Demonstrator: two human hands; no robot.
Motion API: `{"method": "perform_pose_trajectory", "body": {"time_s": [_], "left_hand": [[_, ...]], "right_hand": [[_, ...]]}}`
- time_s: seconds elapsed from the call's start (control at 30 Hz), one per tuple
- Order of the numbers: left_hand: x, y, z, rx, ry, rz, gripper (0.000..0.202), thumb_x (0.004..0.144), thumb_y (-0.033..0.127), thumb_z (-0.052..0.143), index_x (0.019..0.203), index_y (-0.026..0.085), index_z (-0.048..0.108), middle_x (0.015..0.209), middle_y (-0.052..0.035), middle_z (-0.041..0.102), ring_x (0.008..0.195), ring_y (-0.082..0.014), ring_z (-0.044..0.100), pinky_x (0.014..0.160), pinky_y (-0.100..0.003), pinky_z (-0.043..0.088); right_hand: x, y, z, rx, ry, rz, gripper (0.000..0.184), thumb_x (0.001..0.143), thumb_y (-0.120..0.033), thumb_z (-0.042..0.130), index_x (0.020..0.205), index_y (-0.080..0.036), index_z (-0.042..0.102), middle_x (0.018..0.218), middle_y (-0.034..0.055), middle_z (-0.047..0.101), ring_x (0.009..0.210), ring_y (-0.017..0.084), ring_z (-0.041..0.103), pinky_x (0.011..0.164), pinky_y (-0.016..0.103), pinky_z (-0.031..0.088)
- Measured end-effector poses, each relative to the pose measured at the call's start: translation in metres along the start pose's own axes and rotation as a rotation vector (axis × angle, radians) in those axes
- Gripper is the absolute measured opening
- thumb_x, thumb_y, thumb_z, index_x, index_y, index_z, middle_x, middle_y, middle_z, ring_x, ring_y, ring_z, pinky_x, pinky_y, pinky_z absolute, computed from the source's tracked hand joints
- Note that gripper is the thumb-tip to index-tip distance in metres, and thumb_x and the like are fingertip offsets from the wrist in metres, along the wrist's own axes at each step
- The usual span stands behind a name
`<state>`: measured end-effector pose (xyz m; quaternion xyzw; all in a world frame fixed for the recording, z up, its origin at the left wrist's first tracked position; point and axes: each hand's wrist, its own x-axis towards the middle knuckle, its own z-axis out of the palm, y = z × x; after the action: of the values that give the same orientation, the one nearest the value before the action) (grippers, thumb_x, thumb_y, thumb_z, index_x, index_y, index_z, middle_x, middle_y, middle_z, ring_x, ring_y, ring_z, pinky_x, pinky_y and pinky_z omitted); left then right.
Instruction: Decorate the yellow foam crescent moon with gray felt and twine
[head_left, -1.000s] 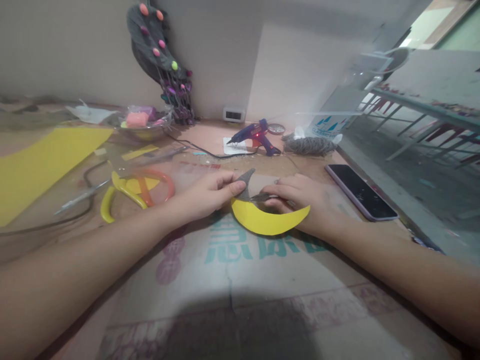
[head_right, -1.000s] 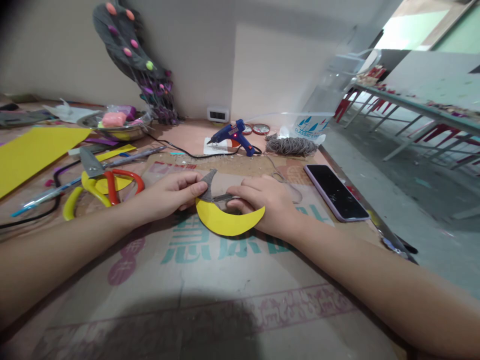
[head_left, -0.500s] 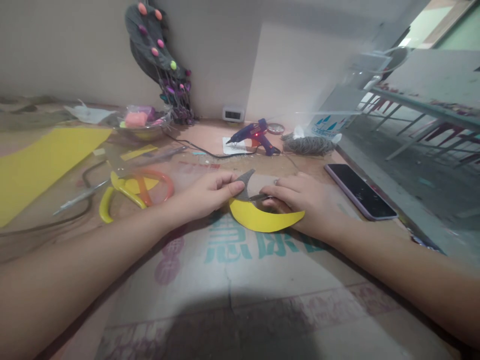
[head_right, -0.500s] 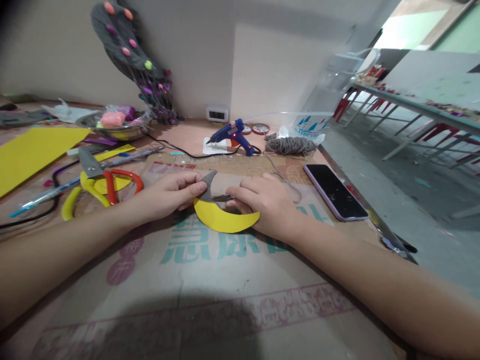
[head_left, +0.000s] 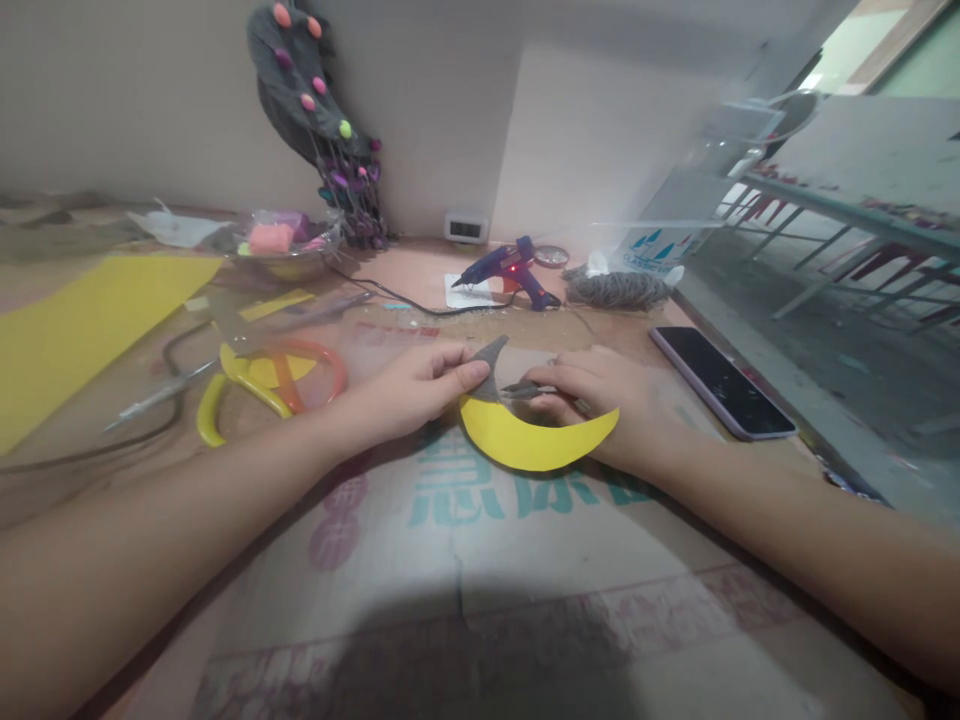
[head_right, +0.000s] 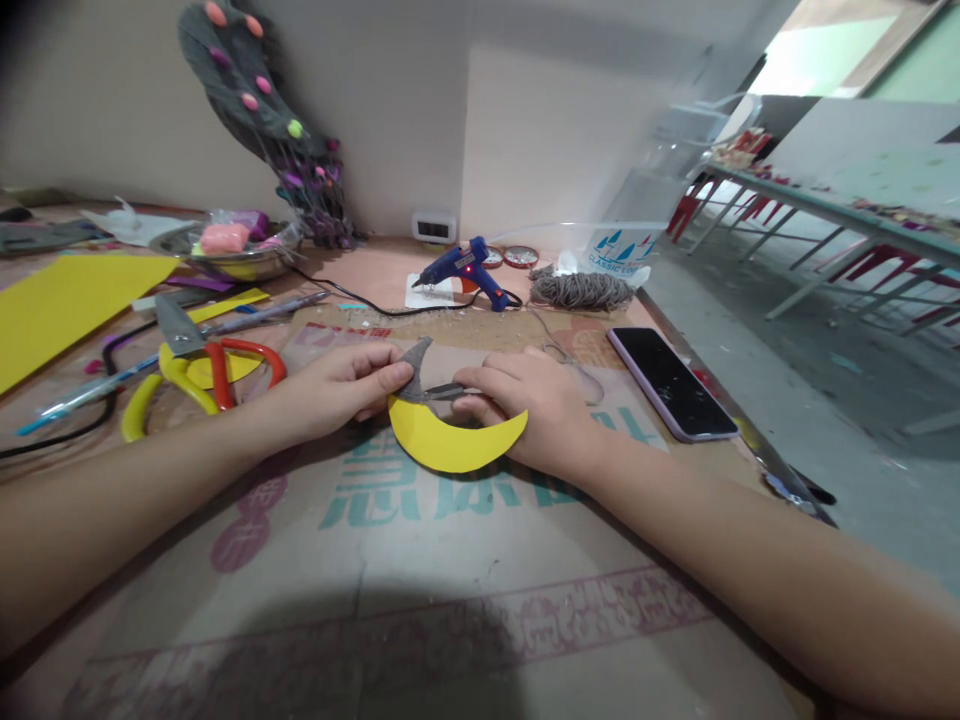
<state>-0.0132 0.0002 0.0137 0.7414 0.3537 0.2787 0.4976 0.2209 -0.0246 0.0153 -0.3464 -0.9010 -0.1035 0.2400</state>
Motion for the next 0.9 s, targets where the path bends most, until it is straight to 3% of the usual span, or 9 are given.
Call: {"method": "perform_pose_trajectory", "body": {"time_s": [0.47,0.67,0.77,0.9], "left_hand": [[-0.0005,-0.0009,-0.0010,-0.031,-0.025,0.008,0.033,0.091,0.047,0.045,0.079,0.017,0.052,0.053,0.0069,0.038,0.045,-0.0073,0.034,0.041,-0.019,0.026],[0.0013,-0.0019,-0.0007,0.003,-0.053,0.038,0.026,0.083,0.040,0.061,0.093,0.016,0.058,0.063,0.0044,0.053,0.053,-0.0090,0.047,0.049,-0.020,0.036],[0.0011,-0.0017,-0.0006,0.029,-0.061,0.037,0.024,0.085,0.039,0.059,0.090,0.015,0.060,0.060,0.0044,0.053,0.053,-0.0094,0.048,0.050,-0.020,0.037],[0.0001,-0.0007,-0.0015,0.019,-0.042,-0.004,0.026,0.086,0.041,0.056,0.086,0.015,0.059,0.058,0.0051,0.050,0.050,-0.0085,0.044,0.047,-0.019,0.035]], "right_hand": [[0.0009,-0.0004,-0.0040,-0.040,-0.005,-0.035,0.027,0.096,-0.034,0.048,0.096,-0.015,0.068,0.071,0.0044,0.064,0.063,0.016,0.053,0.061,0.031,0.031],[0.0007,0.0002,-0.0027,0.013,-0.017,0.063,0.026,0.095,-0.031,0.047,0.096,-0.014,0.067,0.072,0.0056,0.064,0.065,0.017,0.055,0.062,0.032,0.034],[-0.0007,0.0004,-0.0002,0.085,0.010,0.114,0.024,0.094,-0.032,0.049,0.099,-0.016,0.066,0.078,0.0068,0.066,0.069,0.019,0.059,0.064,0.032,0.038],[-0.0025,0.0022,0.0044,0.364,0.094,0.371,0.022,0.091,-0.035,0.054,0.105,-0.020,0.061,0.092,0.0073,0.069,0.079,0.020,0.064,0.068,0.033,0.046]]}}
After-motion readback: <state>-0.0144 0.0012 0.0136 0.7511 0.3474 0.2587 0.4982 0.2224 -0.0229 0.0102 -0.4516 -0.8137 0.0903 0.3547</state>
